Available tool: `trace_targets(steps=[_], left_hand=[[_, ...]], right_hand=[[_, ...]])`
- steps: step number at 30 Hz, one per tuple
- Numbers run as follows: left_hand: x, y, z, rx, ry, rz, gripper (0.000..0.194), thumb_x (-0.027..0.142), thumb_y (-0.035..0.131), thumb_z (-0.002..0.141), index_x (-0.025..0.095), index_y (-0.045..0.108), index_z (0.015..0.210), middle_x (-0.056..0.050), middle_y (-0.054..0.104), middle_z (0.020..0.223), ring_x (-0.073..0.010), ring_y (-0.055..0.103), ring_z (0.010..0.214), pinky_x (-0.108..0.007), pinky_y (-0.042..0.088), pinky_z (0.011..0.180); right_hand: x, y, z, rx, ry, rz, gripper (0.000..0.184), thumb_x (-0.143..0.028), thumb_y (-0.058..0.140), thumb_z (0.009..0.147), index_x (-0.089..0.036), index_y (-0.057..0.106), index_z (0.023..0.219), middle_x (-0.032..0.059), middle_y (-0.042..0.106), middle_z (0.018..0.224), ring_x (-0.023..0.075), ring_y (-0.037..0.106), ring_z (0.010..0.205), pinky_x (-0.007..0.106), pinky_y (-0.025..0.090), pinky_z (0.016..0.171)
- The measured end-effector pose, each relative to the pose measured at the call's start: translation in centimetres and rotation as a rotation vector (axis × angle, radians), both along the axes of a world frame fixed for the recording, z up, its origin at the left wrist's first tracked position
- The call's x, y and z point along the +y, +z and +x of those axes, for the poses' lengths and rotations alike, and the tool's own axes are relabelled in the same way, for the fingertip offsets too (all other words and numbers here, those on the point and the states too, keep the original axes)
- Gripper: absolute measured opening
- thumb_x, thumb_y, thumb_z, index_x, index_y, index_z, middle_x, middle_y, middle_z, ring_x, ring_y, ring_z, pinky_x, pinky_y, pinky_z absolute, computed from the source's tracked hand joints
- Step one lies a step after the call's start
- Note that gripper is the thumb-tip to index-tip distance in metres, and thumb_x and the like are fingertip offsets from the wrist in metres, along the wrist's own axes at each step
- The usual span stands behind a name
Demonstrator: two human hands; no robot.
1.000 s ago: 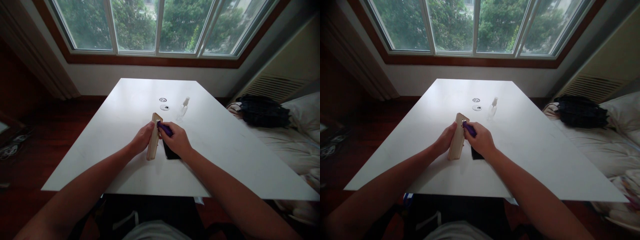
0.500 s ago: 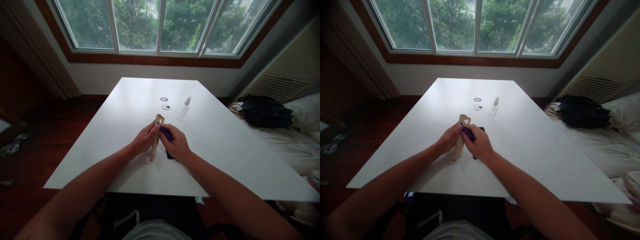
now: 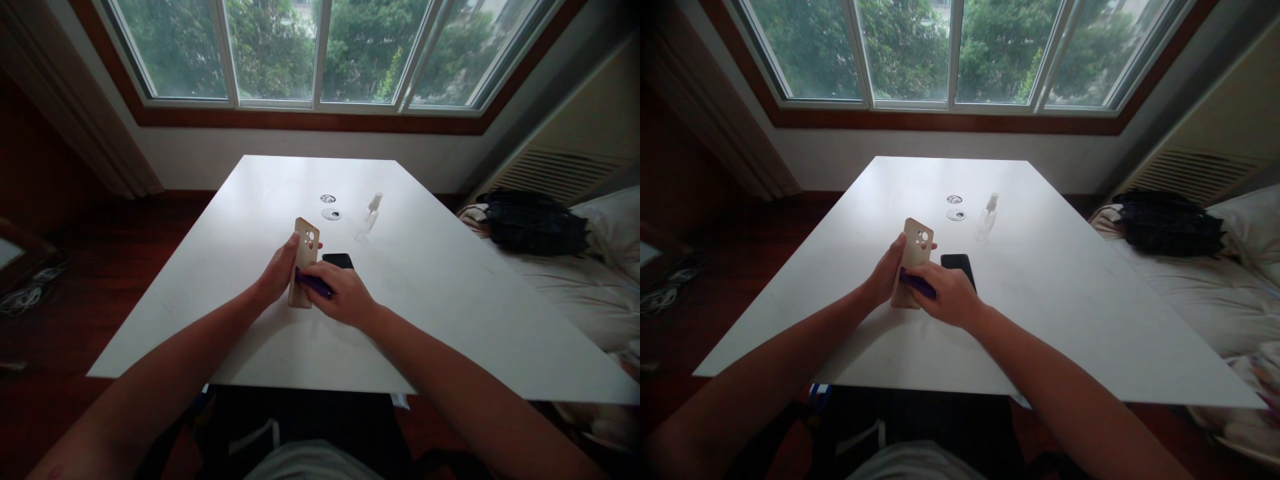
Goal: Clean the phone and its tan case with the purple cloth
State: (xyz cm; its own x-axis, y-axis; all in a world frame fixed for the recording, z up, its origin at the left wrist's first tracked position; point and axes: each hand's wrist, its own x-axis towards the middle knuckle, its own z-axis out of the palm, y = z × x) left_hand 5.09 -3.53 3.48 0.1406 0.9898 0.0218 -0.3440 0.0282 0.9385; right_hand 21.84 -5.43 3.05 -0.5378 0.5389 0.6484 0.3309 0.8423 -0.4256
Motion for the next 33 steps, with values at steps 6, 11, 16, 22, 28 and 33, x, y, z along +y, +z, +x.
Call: trace_targets(steps=[6, 11, 16, 22, 28, 33], left_hand=[[-0.3, -0.7, -0.1, 0.024, -0.132, -0.058, 0.070, 0.074, 0.055, 0.089, 0.011, 0.069, 0.113, -0.012, 0.077, 0.089, -0.0201, 0.071, 0.066, -0.032, 0.058, 0.065], [-0.6, -0.2, 0.0, -0.002, -0.232, -0.135, 0.068, 0.070, 0.051, 0.093, 0.013, 0.063, 0.128, -0.013, 0.078, 0.090, -0.0228, 0.073, 0.067, -0.035, 0.060, 0.063], [-0.3, 1.0, -0.1, -0.163, -0.210, -0.228, 0.060, 0.056, 0.047, 0.095, 0.011, 0.064, 0.131, -0.016, 0.078, 0.101, -0.0271, 0.076, 0.084, -0.038, 0.061, 0.076], [0.1, 1.0, -0.4, -0.120, -0.120, -0.322, 0.048, 0.045, 0.058, 0.090, 0.011, 0.068, 0.122, -0.017, 0.077, 0.100, -0.0258, 0.074, 0.082, -0.035, 0.059, 0.071], [0.4, -0.1, -0.4, 0.096, 0.033, -0.195, 0.042, 0.048, 0.075, 0.084, 0.017, 0.068, 0.113, -0.007, 0.074, 0.091, -0.0174, 0.065, 0.067, -0.029, 0.053, 0.060], [0.7, -1.1, 0.1, 0.267, 0.055, -0.106, 0.043, 0.051, 0.068, 0.090, 0.018, 0.069, 0.117, -0.006, 0.071, 0.090, -0.0154, 0.062, 0.072, -0.025, 0.049, 0.063]], right_hand=[[0.9, -0.1, 0.3, 0.128, -0.276, -0.039, 0.026, -0.028, 0.063, 0.096, -0.027, 0.067, 0.122, 0.0065, 0.076, 0.113, 0.0237, 0.073, 0.102, 0.038, 0.059, 0.088], [2.3, -0.3, 1.3, 0.361, -0.505, -0.173, 0.027, -0.040, 0.065, 0.095, -0.024, 0.069, 0.117, 0.0065, 0.076, 0.107, 0.0259, 0.073, 0.097, 0.041, 0.058, 0.086], [3.5, -0.9, 1.8, 0.499, -0.543, -0.310, 0.033, -0.048, 0.064, 0.095, -0.024, 0.066, 0.119, 0.0049, 0.076, 0.098, 0.0233, 0.073, 0.084, 0.041, 0.060, 0.079], [3.8, -1.7, 1.6, 0.494, -0.480, -0.359, 0.032, -0.047, 0.066, 0.094, -0.026, 0.066, 0.119, 0.0075, 0.074, 0.111, 0.0265, 0.073, 0.099, 0.042, 0.062, 0.079], [3.1, -1.8, 1.4, 0.450, -0.328, -0.360, 0.029, -0.044, 0.065, 0.095, -0.029, 0.066, 0.120, 0.0058, 0.074, 0.110, 0.0262, 0.073, 0.099, 0.040, 0.064, 0.075], [2.3, -1.0, 1.2, 0.383, -0.243, -0.292, 0.024, -0.038, 0.064, 0.097, -0.029, 0.066, 0.120, 0.0050, 0.073, 0.109, 0.0224, 0.074, 0.092, 0.039, 0.063, 0.080]])
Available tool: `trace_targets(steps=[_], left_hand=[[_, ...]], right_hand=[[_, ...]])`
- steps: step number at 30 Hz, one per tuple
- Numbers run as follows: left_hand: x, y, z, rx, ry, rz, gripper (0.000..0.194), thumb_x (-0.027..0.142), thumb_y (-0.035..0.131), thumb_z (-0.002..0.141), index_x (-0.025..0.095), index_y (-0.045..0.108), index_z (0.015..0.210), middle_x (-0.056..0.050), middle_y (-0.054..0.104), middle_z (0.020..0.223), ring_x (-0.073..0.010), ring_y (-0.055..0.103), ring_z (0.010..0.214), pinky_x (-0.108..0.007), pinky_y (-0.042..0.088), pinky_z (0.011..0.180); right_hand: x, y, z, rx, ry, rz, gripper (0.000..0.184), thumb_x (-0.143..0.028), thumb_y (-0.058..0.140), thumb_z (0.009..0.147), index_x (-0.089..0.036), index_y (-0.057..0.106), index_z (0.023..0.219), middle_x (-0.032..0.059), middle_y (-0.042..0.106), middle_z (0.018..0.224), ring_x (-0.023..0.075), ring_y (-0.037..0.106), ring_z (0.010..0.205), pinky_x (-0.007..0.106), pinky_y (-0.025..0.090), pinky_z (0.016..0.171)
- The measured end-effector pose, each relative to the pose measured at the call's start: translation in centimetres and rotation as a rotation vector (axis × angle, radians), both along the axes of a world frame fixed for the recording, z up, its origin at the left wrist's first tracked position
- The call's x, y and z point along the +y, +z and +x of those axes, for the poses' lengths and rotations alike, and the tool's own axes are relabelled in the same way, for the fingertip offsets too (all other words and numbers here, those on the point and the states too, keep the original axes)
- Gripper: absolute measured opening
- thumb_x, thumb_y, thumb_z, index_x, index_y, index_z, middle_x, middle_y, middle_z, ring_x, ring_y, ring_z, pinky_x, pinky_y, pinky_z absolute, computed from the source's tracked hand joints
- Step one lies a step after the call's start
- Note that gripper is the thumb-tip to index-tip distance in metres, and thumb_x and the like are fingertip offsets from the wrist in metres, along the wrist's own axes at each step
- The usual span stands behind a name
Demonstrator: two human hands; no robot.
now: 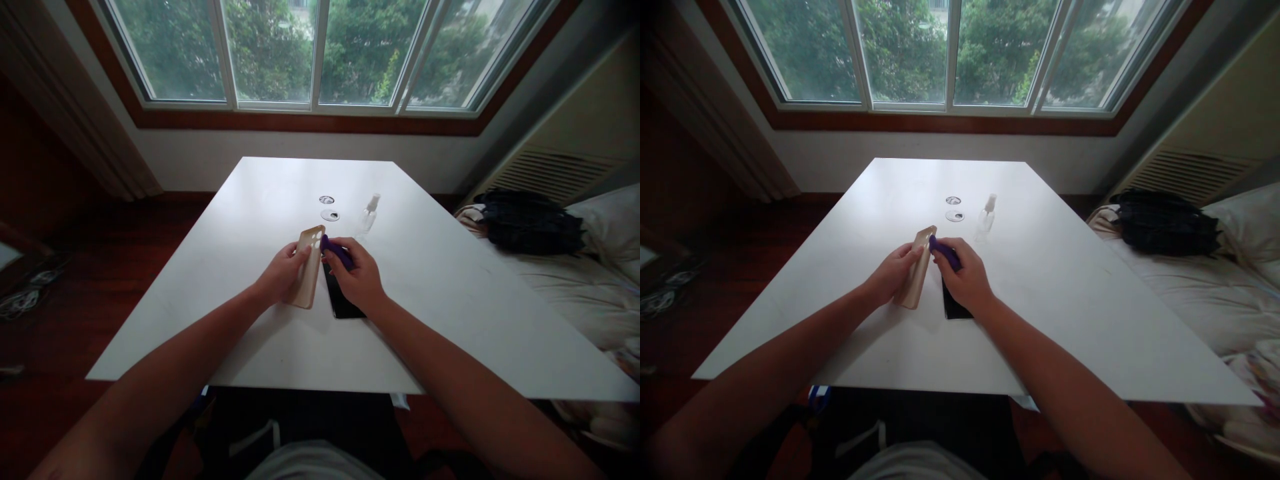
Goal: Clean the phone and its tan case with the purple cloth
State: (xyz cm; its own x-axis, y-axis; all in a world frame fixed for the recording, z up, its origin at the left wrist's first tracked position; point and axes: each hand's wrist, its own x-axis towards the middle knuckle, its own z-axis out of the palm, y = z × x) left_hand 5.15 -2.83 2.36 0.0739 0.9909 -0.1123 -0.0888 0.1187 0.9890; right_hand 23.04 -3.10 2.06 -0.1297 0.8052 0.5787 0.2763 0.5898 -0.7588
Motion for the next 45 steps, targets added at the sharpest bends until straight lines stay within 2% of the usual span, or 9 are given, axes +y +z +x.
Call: trace_targets(steps=[4, 11, 17, 21, 25, 28, 31, 40, 45], left_hand=[[0.3, -0.7, 0.4, 0.069, -0.030, 0.000, 0.041, 0.050, 0.058, 0.096, 0.021, 0.067, 0.124, -0.004, 0.067, 0.086, -0.0117, 0.057, 0.060, -0.023, 0.045, 0.054], [0.2, -1.0, -0.1, -0.039, -0.107, -0.027, 0.035, 0.055, 0.056, 0.094, 0.020, 0.058, 0.094, 0.005, 0.049, 0.058, -0.0097, 0.043, 0.042, -0.022, 0.032, 0.038], [0.2, -0.7, -0.2, -0.102, -0.087, 0.083, 0.030, 0.045, 0.065, 0.089, 0.017, 0.060, 0.083, 0.001, 0.058, 0.072, -0.0099, 0.054, 0.064, -0.021, 0.047, 0.060], [0.5, -1.0, -0.2, -0.114, -0.134, 0.055, 0.031, 0.047, 0.066, 0.089, 0.017, 0.061, 0.086, 0.002, 0.056, 0.067, -0.0099, 0.052, 0.059, -0.022, 0.044, 0.056], [0.5, -1.2, -0.1, 0.003, -0.103, -0.034, 0.035, 0.053, 0.062, 0.091, 0.019, 0.065, 0.093, 0.004, 0.051, 0.061, -0.0091, 0.041, 0.045, -0.023, 0.031, 0.042], [0.3, -0.9, 0.1, 0.054, -0.062, 0.002, 0.039, 0.056, 0.063, 0.090, 0.018, 0.070, 0.098, -0.001, 0.061, 0.071, -0.0100, 0.047, 0.051, -0.024, 0.038, 0.049], [0.1, -0.6, 0.3, 0.038, -0.051, 0.008, 0.039, 0.055, 0.065, 0.090, 0.017, 0.073, 0.099, -0.003, 0.066, 0.074, -0.0125, 0.052, 0.057, -0.026, 0.044, 0.057], [0.9, -1.4, -0.3, -0.055, -0.008, 0.001, 0.036, 0.051, 0.066, 0.089, 0.017, 0.066, 0.100, 0.002, 0.056, 0.066, -0.0105, 0.050, 0.054, -0.023, 0.041, 0.051], [1.7, -2.2, -0.4, 0.014, 0.022, 0.002, 0.035, 0.052, 0.066, 0.088, 0.017, 0.063, 0.089, 0.001, 0.057, 0.070, -0.0102, 0.051, 0.057, -0.023, 0.040, 0.052]], right_hand=[[-0.3, 0.7, -0.1, -0.135, 0.062, 0.135, 0.023, -0.029, 0.062, 0.099, -0.027, 0.066, 0.121, 0.0065, 0.072, 0.112, 0.0230, 0.071, 0.101, 0.041, 0.059, 0.090], [-1.0, 1.1, -0.4, -0.318, 0.253, 0.309, 0.033, -0.021, 0.060, 0.098, -0.027, 0.062, 0.131, 0.0087, 0.072, 0.117, 0.0206, 0.071, 0.103, 0.036, 0.059, 0.087], [-1.9, 0.9, -0.8, -0.467, 0.312, 0.487, 0.040, -0.022, 0.060, 0.097, -0.028, 0.060, 0.136, 0.0081, 0.071, 0.117, 0.0193, 0.072, 0.098, 0.032, 0.060, 0.079], [-2.0, 0.9, -0.7, -0.521, 0.232, 0.522, 0.039, -0.022, 0.059, 0.097, -0.026, 0.062, 0.136, 0.0074, 0.071, 0.113, 0.0183, 0.072, 0.091, 0.030, 0.058, 0.073], [-1.5, 1.1, -0.3, -0.491, 0.011, 0.366, 0.041, -0.022, 0.060, 0.097, -0.030, 0.064, 0.137, 0.0061, 0.072, 0.112, 0.0190, 0.071, 0.091, 0.030, 0.058, 0.073], [-0.8, 1.3, 0.2, -0.373, -0.121, 0.239, 0.041, -0.021, 0.060, 0.097, -0.033, 0.064, 0.136, 0.0062, 0.071, 0.115, 0.0230, 0.070, 0.101, 0.036, 0.059, 0.085], [-0.3, 1.4, 0.5, -0.291, -0.143, 0.211, 0.038, -0.022, 0.059, 0.098, -0.033, 0.066, 0.134, 0.0064, 0.071, 0.117, 0.0253, 0.068, 0.107, 0.042, 0.057, 0.096], [-2.3, 1.1, -0.9, -0.421, 0.282, 0.332, 0.041, -0.024, 0.060, 0.096, -0.031, 0.064, 0.136, 0.0075, 0.071, 0.117, 0.0206, 0.071, 0.100, 0.034, 0.061, 0.084], [-2.8, 1.0, -1.2, -0.483, 0.369, 0.425, 0.039, -0.029, 0.063, 0.096, -0.029, 0.064, 0.135, 0.0080, 0.072, 0.118, 0.0202, 0.073, 0.098, 0.033, 0.061, 0.080]])
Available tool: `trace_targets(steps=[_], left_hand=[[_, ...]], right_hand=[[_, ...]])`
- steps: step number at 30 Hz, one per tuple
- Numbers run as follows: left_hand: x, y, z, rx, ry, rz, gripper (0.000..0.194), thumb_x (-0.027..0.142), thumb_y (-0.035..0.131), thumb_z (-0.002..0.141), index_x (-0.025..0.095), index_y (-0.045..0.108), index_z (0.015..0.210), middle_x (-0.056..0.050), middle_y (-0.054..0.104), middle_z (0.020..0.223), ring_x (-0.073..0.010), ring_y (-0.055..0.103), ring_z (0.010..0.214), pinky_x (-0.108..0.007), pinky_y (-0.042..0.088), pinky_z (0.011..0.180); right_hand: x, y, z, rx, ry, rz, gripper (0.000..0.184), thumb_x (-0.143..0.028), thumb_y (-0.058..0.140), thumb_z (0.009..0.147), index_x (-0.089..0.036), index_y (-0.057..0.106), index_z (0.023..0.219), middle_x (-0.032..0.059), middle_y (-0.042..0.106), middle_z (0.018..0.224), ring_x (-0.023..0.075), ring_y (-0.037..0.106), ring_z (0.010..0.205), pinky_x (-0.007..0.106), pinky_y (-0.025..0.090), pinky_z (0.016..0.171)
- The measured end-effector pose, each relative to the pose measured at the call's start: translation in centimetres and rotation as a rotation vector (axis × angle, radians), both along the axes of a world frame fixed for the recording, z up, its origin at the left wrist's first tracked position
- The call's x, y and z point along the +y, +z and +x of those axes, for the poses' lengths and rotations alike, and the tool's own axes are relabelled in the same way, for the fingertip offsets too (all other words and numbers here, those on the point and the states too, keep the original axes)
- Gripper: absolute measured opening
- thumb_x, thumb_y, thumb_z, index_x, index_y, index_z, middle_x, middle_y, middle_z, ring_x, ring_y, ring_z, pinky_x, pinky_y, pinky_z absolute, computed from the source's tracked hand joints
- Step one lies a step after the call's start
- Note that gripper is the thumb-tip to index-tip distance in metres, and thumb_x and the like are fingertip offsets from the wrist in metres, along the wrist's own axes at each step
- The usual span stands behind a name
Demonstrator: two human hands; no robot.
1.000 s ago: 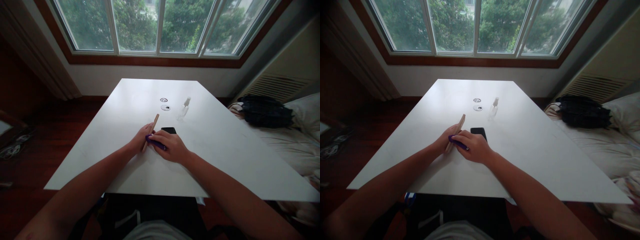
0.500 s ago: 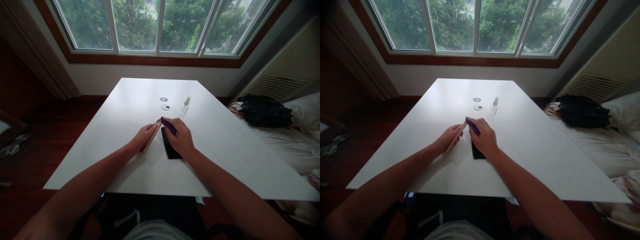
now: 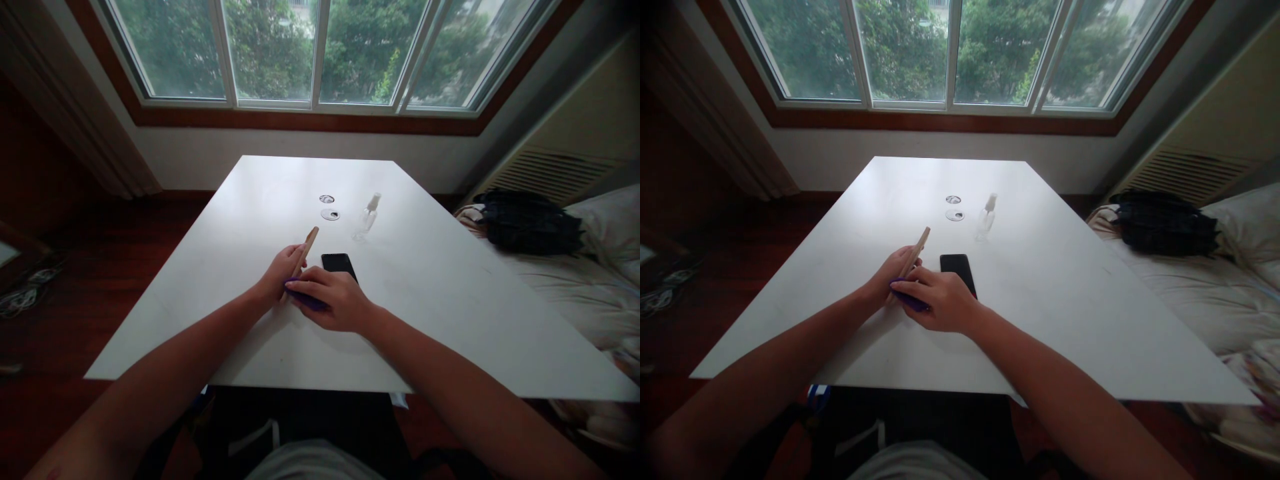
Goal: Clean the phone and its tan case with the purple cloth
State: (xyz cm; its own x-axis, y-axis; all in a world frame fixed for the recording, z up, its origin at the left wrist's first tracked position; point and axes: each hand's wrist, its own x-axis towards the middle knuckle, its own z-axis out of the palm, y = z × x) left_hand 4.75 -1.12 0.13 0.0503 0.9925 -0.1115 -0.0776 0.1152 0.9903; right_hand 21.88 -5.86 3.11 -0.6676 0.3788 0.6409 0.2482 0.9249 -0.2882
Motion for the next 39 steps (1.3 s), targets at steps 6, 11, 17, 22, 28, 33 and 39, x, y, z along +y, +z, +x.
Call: trace_targets(steps=[6, 11, 17, 22, 28, 33, 39], left_hand=[[-0.9, 1.0, 0.4, -0.018, -0.036, 0.067, 0.036, 0.051, 0.067, 0.088, 0.016, 0.068, 0.096, -0.001, 0.064, 0.075, -0.0135, 0.057, 0.068, -0.025, 0.047, 0.065], [-1.7, 2.0, 0.7, 0.037, -0.012, 0.055, 0.036, 0.049, 0.068, 0.088, 0.017, 0.072, 0.104, -0.004, 0.068, 0.077, -0.0157, 0.061, 0.069, -0.027, 0.049, 0.067], [-1.6, 1.5, 0.8, 0.070, 0.033, 0.093, 0.042, 0.050, 0.068, 0.089, 0.016, 0.071, 0.113, -0.009, 0.075, 0.098, -0.0195, 0.067, 0.082, -0.029, 0.051, 0.073], [-1.5, 1.4, 0.5, 0.114, 0.090, 0.174, 0.041, 0.049, 0.065, 0.092, 0.015, 0.070, 0.114, -0.009, 0.073, 0.102, -0.0184, 0.065, 0.086, -0.029, 0.050, 0.076], [-1.1, 1.3, 0.0, 0.053, 0.216, 0.104, 0.045, 0.051, 0.071, 0.088, 0.014, 0.062, 0.113, -0.011, 0.071, 0.104, -0.0181, 0.065, 0.083, -0.028, 0.052, 0.071], [-1.1, 1.0, -0.1, 0.045, 0.209, 0.109, 0.039, 0.052, 0.067, 0.089, 0.017, 0.061, 0.104, -0.008, 0.070, 0.097, -0.0169, 0.064, 0.078, -0.027, 0.051, 0.066], [-1.4, 1.5, 0.4, -0.073, 0.152, 0.155, 0.034, 0.048, 0.066, 0.089, 0.017, 0.060, 0.101, -0.005, 0.066, 0.093, -0.0146, 0.061, 0.078, -0.025, 0.050, 0.068]], right_hand=[[0.6, 0.4, 0.4, 0.030, -0.161, 0.008, 0.033, -0.028, 0.060, 0.099, -0.030, 0.066, 0.130, 0.0067, 0.073, 0.112, 0.0202, 0.072, 0.094, 0.034, 0.060, 0.077], [1.5, 0.8, 1.1, 0.246, -0.413, -0.076, 0.030, -0.028, 0.062, 0.098, -0.032, 0.068, 0.128, 0.0064, 0.072, 0.112, 0.0225, 0.070, 0.100, 0.038, 0.059, 0.086], [2.4, 0.9, 1.4, 0.351, -0.487, -0.138, 0.027, -0.030, 0.062, 0.099, -0.031, 0.070, 0.125, 0.0068, 0.071, 0.113, 0.0246, 0.068, 0.105, 0.043, 0.056, 0.096], [2.2, 0.5, 1.0, 0.302, -0.392, -0.171, 0.031, -0.030, 0.061, 0.100, -0.031, 0.067, 0.130, 0.0068, 0.070, 0.116, 0.0236, 0.067, 0.108, 0.042, 0.056, 0.096], [2.2, 0.1, 0.9, 0.200, -0.382, -0.214, 0.031, -0.035, 0.060, 0.101, -0.031, 0.067, 0.131, 0.0060, 0.072, 0.110, 0.0230, 0.069, 0.101, 0.040, 0.057, 0.090], [2.9, -0.6, 1.3, 0.132, -0.500, -0.248, 0.029, -0.036, 0.060, 0.100, -0.029, 0.071, 0.127, 0.0062, 0.073, 0.104, 0.0239, 0.070, 0.094, 0.039, 0.057, 0.086], [3.2, -0.9, 1.4, 0.101, -0.542, -0.266, 0.031, -0.036, 0.061, 0.099, -0.028, 0.071, 0.128, 0.0063, 0.073, 0.104, 0.0246, 0.070, 0.094, 0.039, 0.056, 0.085]])
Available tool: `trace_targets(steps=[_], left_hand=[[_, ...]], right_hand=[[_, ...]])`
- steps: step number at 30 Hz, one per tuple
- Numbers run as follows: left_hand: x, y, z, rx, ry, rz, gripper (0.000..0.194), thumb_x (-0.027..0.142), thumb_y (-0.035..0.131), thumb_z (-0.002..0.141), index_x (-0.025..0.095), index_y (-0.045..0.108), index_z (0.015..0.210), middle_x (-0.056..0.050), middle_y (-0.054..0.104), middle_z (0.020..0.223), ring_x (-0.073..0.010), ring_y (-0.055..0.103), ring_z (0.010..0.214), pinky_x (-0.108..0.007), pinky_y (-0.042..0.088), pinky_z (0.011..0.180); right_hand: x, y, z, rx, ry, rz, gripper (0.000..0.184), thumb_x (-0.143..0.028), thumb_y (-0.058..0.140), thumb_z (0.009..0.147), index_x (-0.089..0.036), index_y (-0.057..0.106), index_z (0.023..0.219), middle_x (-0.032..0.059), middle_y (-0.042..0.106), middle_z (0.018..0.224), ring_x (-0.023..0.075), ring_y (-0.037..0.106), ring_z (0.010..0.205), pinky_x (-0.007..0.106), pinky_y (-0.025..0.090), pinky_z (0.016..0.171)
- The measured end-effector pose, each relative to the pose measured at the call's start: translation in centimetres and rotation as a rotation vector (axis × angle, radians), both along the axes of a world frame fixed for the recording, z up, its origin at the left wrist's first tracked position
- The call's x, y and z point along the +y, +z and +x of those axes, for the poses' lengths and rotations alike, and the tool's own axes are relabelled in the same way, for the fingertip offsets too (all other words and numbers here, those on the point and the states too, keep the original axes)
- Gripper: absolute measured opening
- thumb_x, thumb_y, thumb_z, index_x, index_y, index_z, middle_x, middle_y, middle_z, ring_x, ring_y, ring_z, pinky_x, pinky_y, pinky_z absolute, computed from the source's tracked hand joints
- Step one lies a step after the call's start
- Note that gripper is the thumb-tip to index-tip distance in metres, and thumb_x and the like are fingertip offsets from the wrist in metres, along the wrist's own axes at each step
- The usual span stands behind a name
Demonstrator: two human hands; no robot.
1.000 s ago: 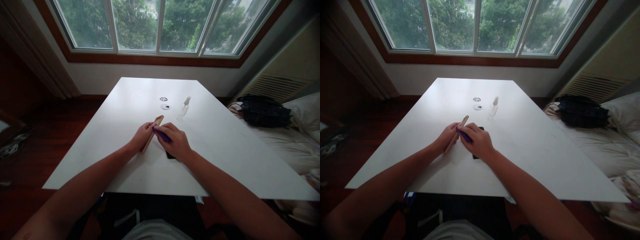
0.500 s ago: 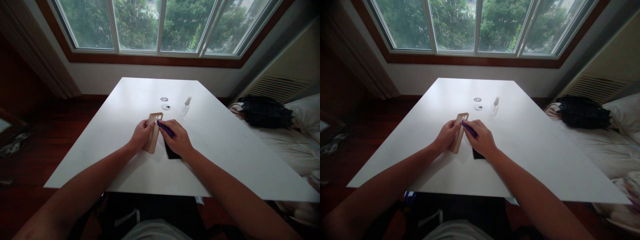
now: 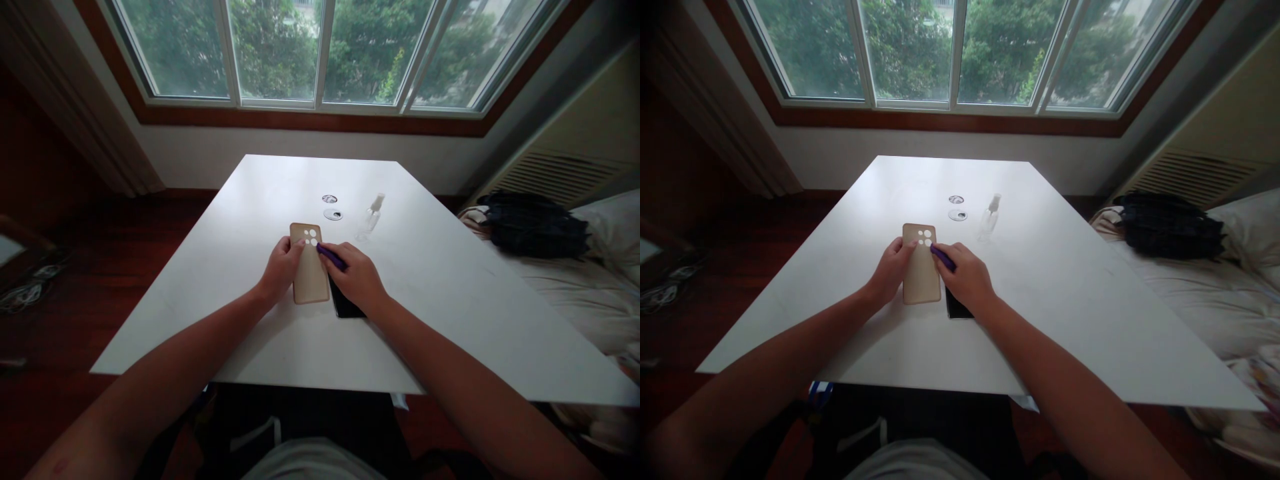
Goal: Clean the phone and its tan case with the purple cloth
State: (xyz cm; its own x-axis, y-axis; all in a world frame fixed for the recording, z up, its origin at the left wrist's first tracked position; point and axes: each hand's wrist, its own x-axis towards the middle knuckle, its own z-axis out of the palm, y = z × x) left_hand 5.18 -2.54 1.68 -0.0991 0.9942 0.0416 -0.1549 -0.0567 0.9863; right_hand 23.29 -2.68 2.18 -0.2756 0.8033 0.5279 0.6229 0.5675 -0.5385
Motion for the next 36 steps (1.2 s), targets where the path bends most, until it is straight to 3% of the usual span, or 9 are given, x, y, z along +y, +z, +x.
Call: trace_targets(steps=[7, 15, 18, 21, 28, 36], left_hand=[[-0.4, 0.5, 0.2, -0.016, 0.011, 0.023, 0.031, 0.046, 0.064, 0.089, 0.018, 0.058, 0.097, -0.002, 0.063, 0.089, -0.0135, 0.058, 0.076, -0.024, 0.049, 0.067], [0.1, 0.2, -0.2, 0.005, 0.193, 0.045, 0.028, 0.047, 0.058, 0.094, 0.019, 0.057, 0.094, 0.000, 0.060, 0.083, -0.0130, 0.055, 0.070, -0.024, 0.046, 0.062], [0.4, 0.1, -0.2, -0.052, 0.204, 0.021, 0.029, 0.048, 0.057, 0.095, 0.019, 0.057, 0.096, 0.000, 0.060, 0.082, -0.0131, 0.056, 0.069, -0.024, 0.046, 0.061], [0.5, 0.2, -0.1, -0.165, 0.136, -0.006, 0.035, 0.053, 0.058, 0.094, 0.019, 0.059, 0.102, -0.002, 0.064, 0.087, -0.0141, 0.060, 0.070, -0.025, 0.049, 0.062], [-0.5, 1.1, 0.3, -0.337, -0.177, -0.090, 0.069, 0.075, 0.055, 0.089, 0.018, 0.059, 0.125, -0.012, 0.075, 0.104, -0.0253, 0.074, 0.092, -0.035, 0.059, 0.078], [-0.3, 0.2, 0.1, -0.307, -0.261, -0.037, 0.064, 0.075, 0.056, 0.089, 0.018, 0.059, 0.118, -0.008, 0.074, 0.100, -0.0194, 0.073, 0.084, -0.027, 0.058, 0.066]], right_hand=[[-0.2, 0.2, 0.0, -0.004, -0.006, -0.006, 0.030, -0.033, 0.063, 0.098, -0.027, 0.071, 0.126, 0.0062, 0.073, 0.105, 0.0246, 0.070, 0.095, 0.039, 0.056, 0.087], [-0.6, 0.2, -0.1, -0.067, 0.104, -0.019, 0.027, -0.027, 0.065, 0.094, -0.027, 0.073, 0.120, 0.0058, 0.073, 0.101, 0.0228, 0.069, 0.090, 0.035, 0.055, 0.082], [-0.7, 0.1, -0.2, -0.068, 0.123, -0.029, 0.027, -0.026, 0.065, 0.094, -0.028, 0.072, 0.121, 0.0058, 0.073, 0.103, 0.0228, 0.069, 0.091, 0.035, 0.055, 0.081], [-0.5, 0.1, -0.2, -0.013, 0.132, -0.027, 0.029, -0.026, 0.064, 0.095, -0.028, 0.071, 0.123, 0.0059, 0.073, 0.106, 0.0236, 0.069, 0.095, 0.036, 0.055, 0.085], [-0.4, 0.2, 0.0, 0.057, 0.145, -0.020, 0.032, -0.023, 0.063, 0.095, -0.029, 0.068, 0.127, 0.0053, 0.072, 0.117, 0.0242, 0.070, 0.104, 0.039, 0.054, 0.093], [-0.4, -0.1, -0.2, 0.047, 0.112, -0.015, 0.032, -0.027, 0.064, 0.096, -0.029, 0.069, 0.128, 0.0051, 0.074, 0.111, 0.0240, 0.071, 0.098, 0.039, 0.056, 0.089]])
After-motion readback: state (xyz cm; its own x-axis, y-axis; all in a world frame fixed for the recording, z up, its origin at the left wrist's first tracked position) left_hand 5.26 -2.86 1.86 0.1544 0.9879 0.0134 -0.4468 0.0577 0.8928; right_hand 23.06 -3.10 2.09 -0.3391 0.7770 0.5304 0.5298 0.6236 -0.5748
